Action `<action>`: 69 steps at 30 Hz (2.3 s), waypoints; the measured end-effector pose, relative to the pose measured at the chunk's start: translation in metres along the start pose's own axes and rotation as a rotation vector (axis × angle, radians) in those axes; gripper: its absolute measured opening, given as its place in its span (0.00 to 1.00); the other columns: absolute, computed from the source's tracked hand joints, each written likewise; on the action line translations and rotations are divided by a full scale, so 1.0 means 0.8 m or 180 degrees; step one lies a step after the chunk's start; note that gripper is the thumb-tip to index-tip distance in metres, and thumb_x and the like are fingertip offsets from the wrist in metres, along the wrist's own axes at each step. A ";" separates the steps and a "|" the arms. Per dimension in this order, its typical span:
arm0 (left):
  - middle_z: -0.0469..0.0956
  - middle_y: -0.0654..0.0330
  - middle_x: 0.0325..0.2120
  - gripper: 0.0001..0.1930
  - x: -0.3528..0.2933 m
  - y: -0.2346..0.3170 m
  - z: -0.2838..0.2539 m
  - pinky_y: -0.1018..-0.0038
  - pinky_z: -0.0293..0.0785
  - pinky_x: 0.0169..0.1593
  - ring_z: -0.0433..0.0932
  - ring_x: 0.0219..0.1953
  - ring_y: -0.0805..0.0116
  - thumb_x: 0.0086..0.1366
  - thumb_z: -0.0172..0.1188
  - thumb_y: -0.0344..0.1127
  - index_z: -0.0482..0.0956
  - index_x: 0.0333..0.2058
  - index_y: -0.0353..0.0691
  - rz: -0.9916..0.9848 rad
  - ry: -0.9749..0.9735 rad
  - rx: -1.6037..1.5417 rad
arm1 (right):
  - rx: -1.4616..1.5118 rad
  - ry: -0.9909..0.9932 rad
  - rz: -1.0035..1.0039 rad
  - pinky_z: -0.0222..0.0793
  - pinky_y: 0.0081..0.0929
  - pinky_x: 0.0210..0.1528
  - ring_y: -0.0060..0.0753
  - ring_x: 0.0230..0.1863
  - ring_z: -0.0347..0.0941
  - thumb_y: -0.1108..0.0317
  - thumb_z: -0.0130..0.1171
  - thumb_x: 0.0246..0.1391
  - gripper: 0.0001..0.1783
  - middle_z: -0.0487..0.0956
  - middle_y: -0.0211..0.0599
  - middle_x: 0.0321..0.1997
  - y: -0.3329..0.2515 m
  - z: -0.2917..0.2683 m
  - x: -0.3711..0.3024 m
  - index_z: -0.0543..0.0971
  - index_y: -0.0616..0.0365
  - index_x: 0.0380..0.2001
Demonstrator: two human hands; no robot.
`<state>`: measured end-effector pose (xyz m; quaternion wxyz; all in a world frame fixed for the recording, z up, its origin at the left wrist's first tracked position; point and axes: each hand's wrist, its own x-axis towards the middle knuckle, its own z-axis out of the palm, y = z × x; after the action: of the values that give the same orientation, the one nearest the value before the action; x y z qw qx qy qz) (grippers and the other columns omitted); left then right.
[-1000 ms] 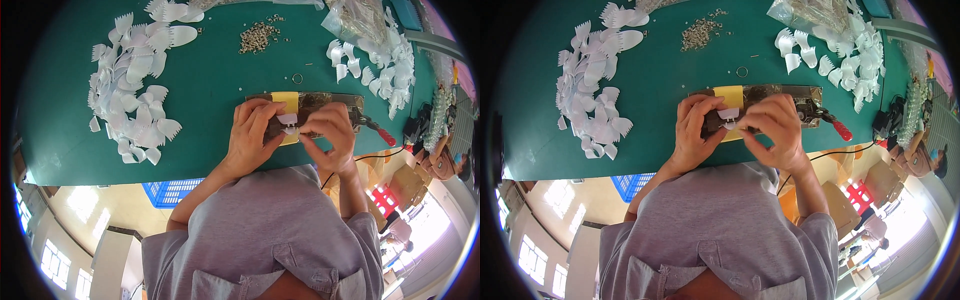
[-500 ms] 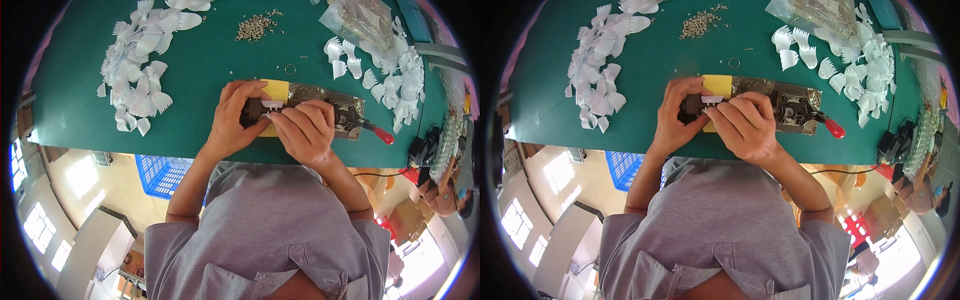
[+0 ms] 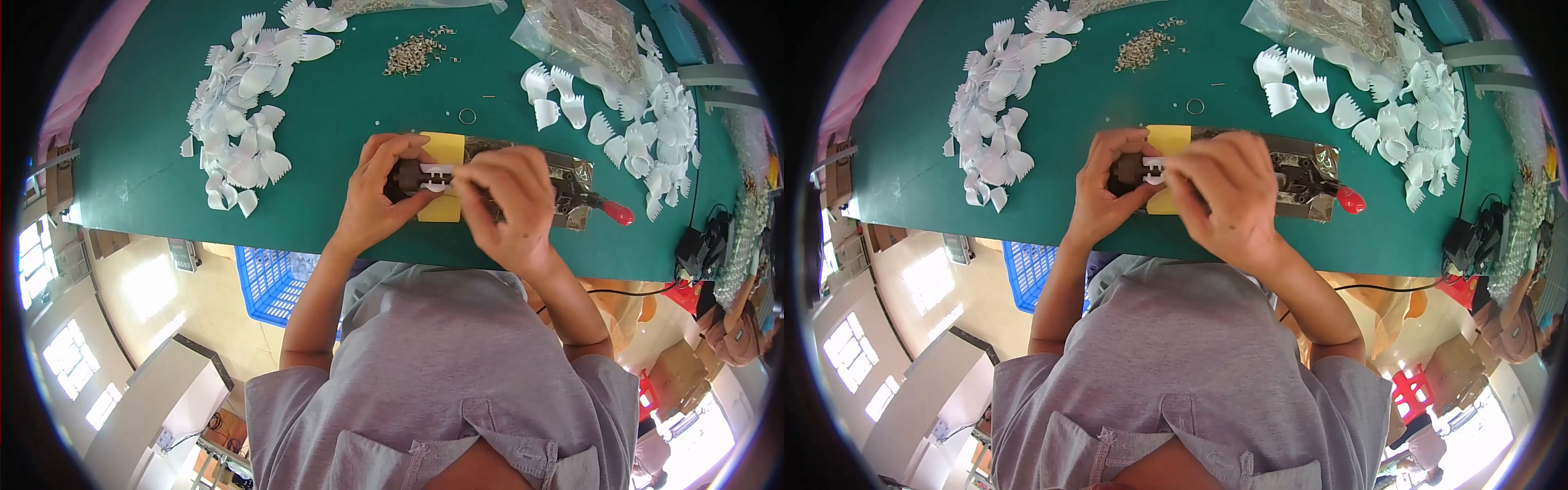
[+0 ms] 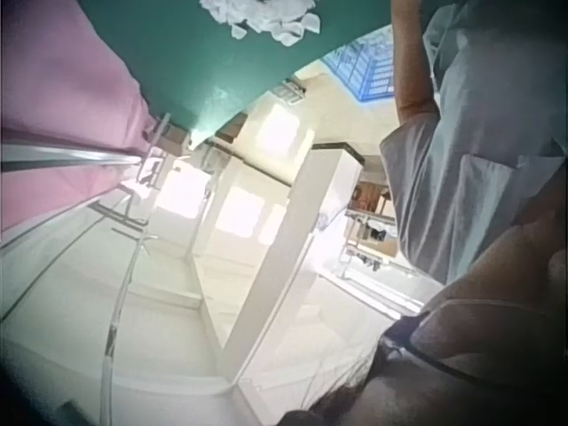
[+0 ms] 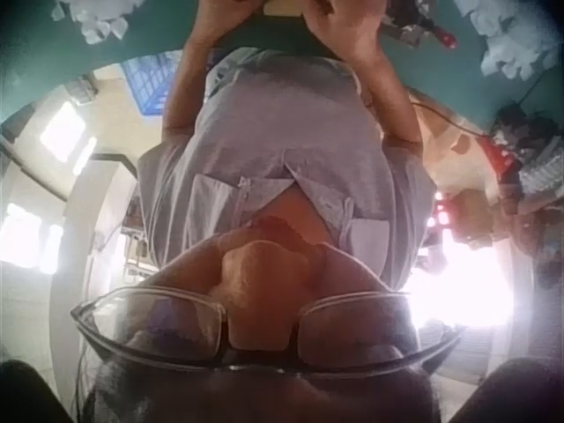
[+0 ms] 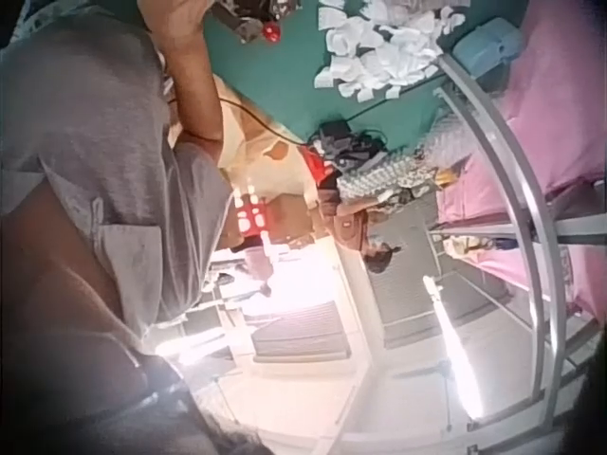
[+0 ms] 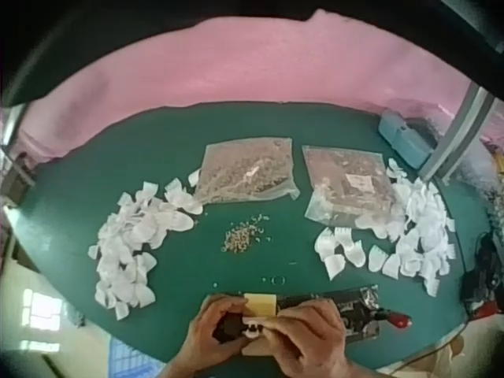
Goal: The person positions a white plastic piece and a metal clip on a metal jig and presses a lever to assemble them. They then remove the finished piece and place it into a blue basket, repeating the process.
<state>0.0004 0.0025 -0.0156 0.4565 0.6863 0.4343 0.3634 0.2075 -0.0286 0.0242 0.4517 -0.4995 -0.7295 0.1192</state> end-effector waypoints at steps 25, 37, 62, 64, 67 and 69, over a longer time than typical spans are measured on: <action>0.78 0.56 0.61 0.47 0.006 0.000 -0.005 0.65 0.72 0.66 0.78 0.61 0.60 0.49 0.79 0.24 0.66 0.68 0.41 0.0236 -0.0042 0.0196 | 0.2028 -0.0318 0.2714 0.73 0.26 0.51 0.26 0.44 0.79 0.72 0.64 0.67 0.10 0.86 0.30 0.43 0.028 -0.038 0.050 0.86 0.66 0.47; 0.82 0.60 0.54 0.46 0.007 -0.004 -0.002 0.64 0.75 0.63 0.78 0.58 0.59 0.49 0.79 0.22 0.68 0.68 0.41 0.0334 -0.0036 0.0165 | 0.0463 -0.1526 0.0927 0.73 0.36 0.39 0.40 0.35 0.76 0.68 0.70 0.55 0.06 0.82 0.35 0.30 0.008 -0.006 0.052 0.86 0.58 0.31; 0.85 0.64 0.44 0.39 0.010 -0.002 -0.006 0.65 0.76 0.57 0.77 0.54 0.60 0.50 0.78 0.22 0.75 0.63 0.41 0.0528 -0.0092 0.0236 | -0.0063 -0.0719 0.0537 0.71 0.40 0.48 0.43 0.45 0.78 0.77 0.72 0.47 0.14 0.84 0.33 0.42 -0.009 -0.009 0.010 0.84 0.56 0.39; 0.85 0.64 0.44 0.38 0.010 -0.003 -0.006 0.66 0.76 0.57 0.77 0.54 0.60 0.50 0.78 0.22 0.76 0.62 0.41 0.0507 -0.0104 0.0269 | -0.0028 -0.0772 0.0577 0.72 0.40 0.49 0.44 0.46 0.78 0.78 0.71 0.48 0.14 0.84 0.34 0.42 -0.010 -0.010 0.010 0.84 0.57 0.40; 0.85 0.64 0.45 0.38 0.010 -0.001 -0.006 0.66 0.76 0.57 0.77 0.54 0.61 0.50 0.78 0.21 0.76 0.62 0.40 0.0471 -0.0127 0.0283 | 0.0073 -0.0707 0.0657 0.72 0.42 0.50 0.46 0.46 0.78 0.78 0.71 0.48 0.15 0.84 0.35 0.43 -0.010 -0.013 0.005 0.84 0.57 0.41; 0.85 0.64 0.45 0.38 0.010 -0.001 -0.006 0.66 0.76 0.57 0.77 0.54 0.61 0.50 0.78 0.21 0.76 0.62 0.40 0.0454 -0.0146 0.0265 | -0.0092 -0.0692 0.0612 0.73 0.41 0.50 0.46 0.47 0.79 0.78 0.72 0.48 0.15 0.84 0.36 0.43 -0.016 -0.018 0.005 0.84 0.57 0.42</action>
<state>-0.0014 0.0115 -0.0141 0.4103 0.7420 0.3884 0.3608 0.2105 -0.0348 0.0425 0.3493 -0.5577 -0.7246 0.2048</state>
